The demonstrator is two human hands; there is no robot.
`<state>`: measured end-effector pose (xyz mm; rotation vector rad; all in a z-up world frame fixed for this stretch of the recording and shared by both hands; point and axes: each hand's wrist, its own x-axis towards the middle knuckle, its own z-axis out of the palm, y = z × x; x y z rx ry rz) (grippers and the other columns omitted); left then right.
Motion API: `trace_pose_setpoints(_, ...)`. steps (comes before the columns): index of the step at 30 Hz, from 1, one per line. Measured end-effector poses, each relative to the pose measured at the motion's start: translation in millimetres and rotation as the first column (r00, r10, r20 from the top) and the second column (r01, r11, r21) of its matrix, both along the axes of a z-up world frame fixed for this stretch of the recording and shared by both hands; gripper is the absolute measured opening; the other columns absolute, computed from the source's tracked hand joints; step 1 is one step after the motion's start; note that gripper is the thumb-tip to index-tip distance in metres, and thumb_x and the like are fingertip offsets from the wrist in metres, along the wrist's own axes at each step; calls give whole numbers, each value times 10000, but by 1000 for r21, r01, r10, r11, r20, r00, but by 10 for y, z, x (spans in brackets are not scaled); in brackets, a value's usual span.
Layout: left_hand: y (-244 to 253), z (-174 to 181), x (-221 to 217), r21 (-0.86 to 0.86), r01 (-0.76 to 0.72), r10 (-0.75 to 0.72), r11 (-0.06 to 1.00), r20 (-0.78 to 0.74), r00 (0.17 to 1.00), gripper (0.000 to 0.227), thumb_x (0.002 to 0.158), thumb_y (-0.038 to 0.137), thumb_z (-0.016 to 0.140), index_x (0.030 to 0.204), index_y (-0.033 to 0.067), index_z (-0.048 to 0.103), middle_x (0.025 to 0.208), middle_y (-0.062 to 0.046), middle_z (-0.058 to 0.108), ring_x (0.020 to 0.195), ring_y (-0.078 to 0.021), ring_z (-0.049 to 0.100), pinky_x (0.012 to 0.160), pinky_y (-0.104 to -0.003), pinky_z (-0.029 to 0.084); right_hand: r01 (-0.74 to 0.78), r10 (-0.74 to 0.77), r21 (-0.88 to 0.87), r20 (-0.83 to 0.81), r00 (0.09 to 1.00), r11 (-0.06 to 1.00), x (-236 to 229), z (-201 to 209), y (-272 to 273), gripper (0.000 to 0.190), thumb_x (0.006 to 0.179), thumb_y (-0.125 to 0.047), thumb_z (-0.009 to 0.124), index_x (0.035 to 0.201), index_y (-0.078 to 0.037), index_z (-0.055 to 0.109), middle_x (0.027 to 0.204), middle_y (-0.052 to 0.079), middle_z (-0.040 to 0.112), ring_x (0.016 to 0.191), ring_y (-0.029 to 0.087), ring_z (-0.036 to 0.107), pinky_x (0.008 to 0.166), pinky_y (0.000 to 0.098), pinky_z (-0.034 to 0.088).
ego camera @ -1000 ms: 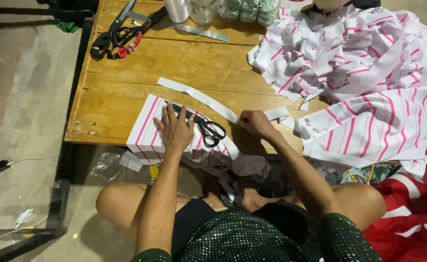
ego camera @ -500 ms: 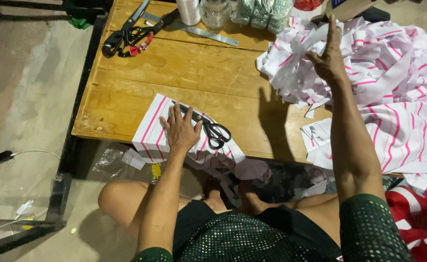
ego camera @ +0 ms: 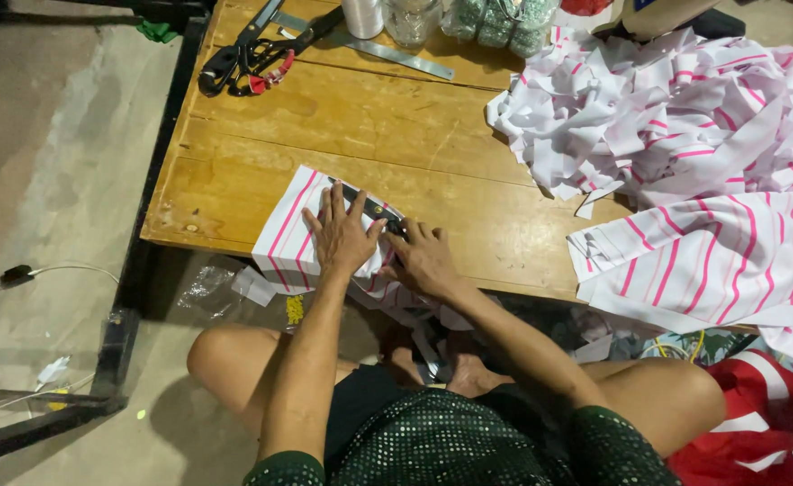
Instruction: The person cuts a piece of white fabric with pink stripes into strips using scissors. They repeatedly fold the fabric, cut along the fold, and place the cut pieces aside on the table.
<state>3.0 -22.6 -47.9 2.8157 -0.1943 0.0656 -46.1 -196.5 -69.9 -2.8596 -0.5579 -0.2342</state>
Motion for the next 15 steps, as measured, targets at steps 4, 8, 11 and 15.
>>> trace_pose_setpoints(4, 52, -333, 44, -126, -24, 40, 992, 129, 991, 688, 915, 518, 631, 1485, 160, 489, 1545, -184, 435, 1480, -361, 361, 1143, -760, 200, 41, -40, 14, -79, 996, 999, -42, 0, -70, 501, 919, -493, 653, 1386, -331, 572, 1380, 51, 475, 1261, 288, 498, 1016, 539, 393)
trace_pose_setpoints(8, -31, -827, -36, -204, 128, 8, 971, 558, 830, 272, 987, 265, 549, 1169, 100, 666, 1223, -118, 621, 1210, -315, 598, 1084, -602, 383, 98, -95, 33, -88, 992, 995, 56, -7, -216, 438, 946, -493, 623, 1358, -348, 593, 1367, 32, 466, 1230, 310, 509, 1002, 552, 410)
trace_pose_setpoints(11, -397, -1194, -301, -61, 421, -236, 905, 751, 617, 239, 962, 260, 513, 942, 111, 699, 1001, -97, 642, 990, -296, 653, 969, -533, 447, 112, -110, 48, -42, 993, 992, 212, -157, -321, 405, 952, -546, 587, 1314, -364, 596, 1354, 27, 457, 1203, 317, 520, 979, 534, 420)
trace_pose_setpoints(15, -703, -1087, -673, 94, 636, -519, 766, 674, 525, 363, 960, 415, 478, 1084, 126, 660, 1075, -121, 605, 1074, -334, 637, 999, -535, 482, 48, -53, 86, 57, 997, 995, 369, -299, -496, 478, 905, -620, 592, 1279, -329, 652, 1283, 34, 493, 1095, 318, 537, 924, 512, 419)
